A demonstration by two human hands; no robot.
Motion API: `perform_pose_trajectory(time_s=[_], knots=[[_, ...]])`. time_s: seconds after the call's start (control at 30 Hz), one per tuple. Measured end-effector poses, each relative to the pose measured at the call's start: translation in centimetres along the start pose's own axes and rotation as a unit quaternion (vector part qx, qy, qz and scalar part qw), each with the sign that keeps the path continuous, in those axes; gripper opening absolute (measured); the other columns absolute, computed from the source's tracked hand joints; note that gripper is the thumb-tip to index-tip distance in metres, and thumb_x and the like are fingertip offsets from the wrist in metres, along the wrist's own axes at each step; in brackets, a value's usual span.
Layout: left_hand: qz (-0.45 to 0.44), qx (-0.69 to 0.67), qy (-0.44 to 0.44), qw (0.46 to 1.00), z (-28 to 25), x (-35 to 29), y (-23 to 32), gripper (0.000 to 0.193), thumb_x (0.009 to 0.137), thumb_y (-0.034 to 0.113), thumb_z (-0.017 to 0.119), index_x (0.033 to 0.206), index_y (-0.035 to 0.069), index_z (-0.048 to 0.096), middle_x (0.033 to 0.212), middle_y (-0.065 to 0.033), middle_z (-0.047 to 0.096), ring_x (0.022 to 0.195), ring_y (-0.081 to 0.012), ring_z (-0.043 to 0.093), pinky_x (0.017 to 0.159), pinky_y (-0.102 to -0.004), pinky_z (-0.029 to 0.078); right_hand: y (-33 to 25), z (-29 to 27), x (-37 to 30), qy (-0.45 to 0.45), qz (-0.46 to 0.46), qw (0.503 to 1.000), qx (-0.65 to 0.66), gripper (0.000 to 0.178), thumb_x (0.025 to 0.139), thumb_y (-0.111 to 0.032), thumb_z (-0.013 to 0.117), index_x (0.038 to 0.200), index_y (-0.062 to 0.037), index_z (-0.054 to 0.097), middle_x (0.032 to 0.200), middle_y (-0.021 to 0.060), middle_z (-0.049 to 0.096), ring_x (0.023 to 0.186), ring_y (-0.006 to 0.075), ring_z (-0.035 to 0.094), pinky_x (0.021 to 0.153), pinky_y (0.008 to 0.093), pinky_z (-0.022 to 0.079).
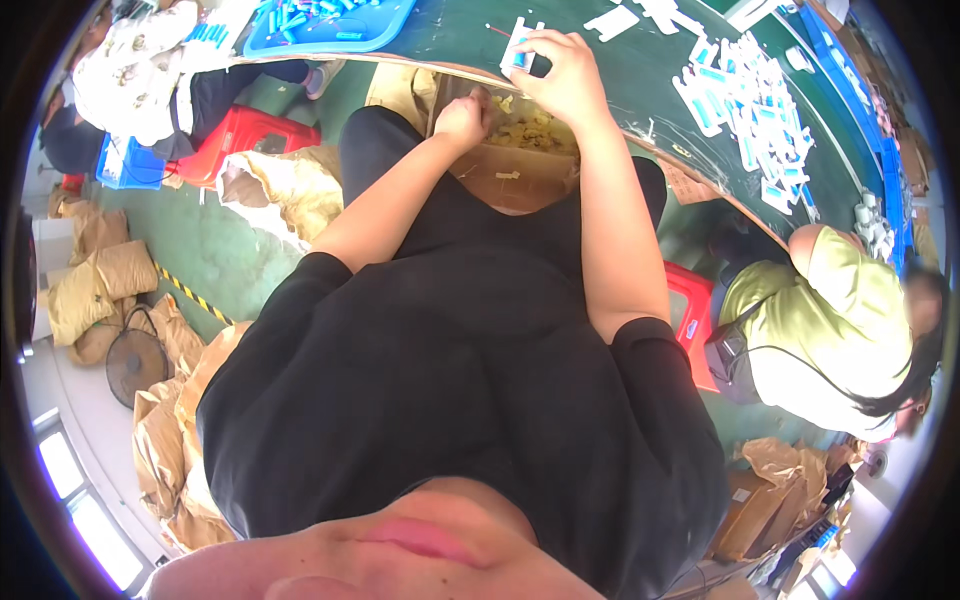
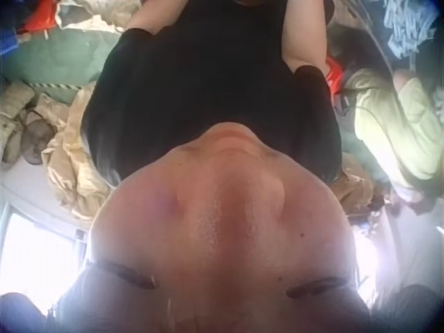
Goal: Assembling small blue plastic components into white holders on a factory production line.
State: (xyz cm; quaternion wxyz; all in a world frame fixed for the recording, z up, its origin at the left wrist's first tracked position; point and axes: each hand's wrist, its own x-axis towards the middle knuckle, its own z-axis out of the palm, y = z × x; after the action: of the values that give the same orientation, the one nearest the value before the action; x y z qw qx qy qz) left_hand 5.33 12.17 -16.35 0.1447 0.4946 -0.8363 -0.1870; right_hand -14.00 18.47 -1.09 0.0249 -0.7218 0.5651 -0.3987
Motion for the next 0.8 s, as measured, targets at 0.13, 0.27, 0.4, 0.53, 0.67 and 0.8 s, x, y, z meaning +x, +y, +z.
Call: perform_pose_trajectory(time_s=[0.13,0.27,0.4,0.53,0.67,0.8], knots=[[0.066,0.091,-0.086,0.99,0.6,-1.7,2.3,0.063,0.085,0.005,0.07,0.144,0.005,0.051,0.131,-0.022,0.063,0.118,-0.0396,0.069,0.095,-0.0487,0.06,0.3,-2.6,-2.4,0.105,-0.012,0.993,0.056,0.031,0.077,-0.012,0.089,0.106,-0.0073,0.08,0.12,0.0092,0.076,0.112,0.0286,0.069,0.101,0.0385,0.054],[0.256,0.006,-0.056,0.965,-4.2,-4.2,7.3,0.035,0.081,0.004,0.066,0.114,0.012,0.071,0.105,-0.0155,0.07,0.099,-0.0386,0.072,0.083,-0.0484,0.06,3.8,-8.4,-6.5,0.201,0.052,0.978,-0.017,0.034,0.077,-0.015,0.091,0.109,-0.0083,0.08,0.119,0.011,0.075,0.113,0.0315,0.069,0.102,0.0418,0.054],[0.447,-0.143,0.048,0.882,-10.5,-4.1,13.3,0.018,0.079,0.002,0.063,0.092,0.012,0.071,0.088,-0.0092,0.071,0.089,-0.0315,0.072,0.075,-0.0438,0.059,8.3,-15.3,-7.5,0.236,0.115,0.956,-0.132,0.035,0.079,-0.017,0.086,0.112,-0.007,0.079,0.127,0.0161,0.075,0.123,0.0353,0.067,0.108,0.0432,0.051],[0.439,-0.135,0.179,0.87,-10.9,2.8,18.6,0.038,0.082,0.006,0.064,0.119,0.009,0.069,0.116,-0.0127,0.072,0.112,-0.0321,0.068,0.092,-0.0433,0.058,16.3,-20.9,-8.9,0.243,0.151,0.912,-0.295,0.045,0.083,-0.028,0.084,0.124,-0.0108,0.078,0.138,0.0172,0.071,0.128,0.0362,0.065,0.117,0.0457,0.04],[0.316,0.035,0.106,0.942,-8.9,7.6,19.1,0.071,0.089,0.023,0.069,0.155,0.005,0.048,0.148,-0.015,0.06,0.145,-0.0319,0.049,0.116,-0.0514,0.044,15.4,-19.0,-6.6,0.24,0.2,0.868,-0.386,0.053,0.085,-0.037,0.082,0.13,-0.0104,0.076,0.143,0.0232,0.066,0.137,0.0369,0.059,0.122,0.055,0.032],[0.279,0.016,0.05,0.959,-9.1,7.2,16.9,0.051,0.089,0.029,0.068,0.133,0.003,0.065,0.127,-0.0165,0.07,0.13,-0.0331,0.061,0.109,-0.0478,0.05,8.4,-12.7,-3.0,0.207,0.103,0.962,-0.144,0.038,0.088,-0.017,0.083,0.125,-0.009,0.075,0.134,0.0163,0.07,0.128,0.0314,0.064,0.108,0.0453,0.049]])
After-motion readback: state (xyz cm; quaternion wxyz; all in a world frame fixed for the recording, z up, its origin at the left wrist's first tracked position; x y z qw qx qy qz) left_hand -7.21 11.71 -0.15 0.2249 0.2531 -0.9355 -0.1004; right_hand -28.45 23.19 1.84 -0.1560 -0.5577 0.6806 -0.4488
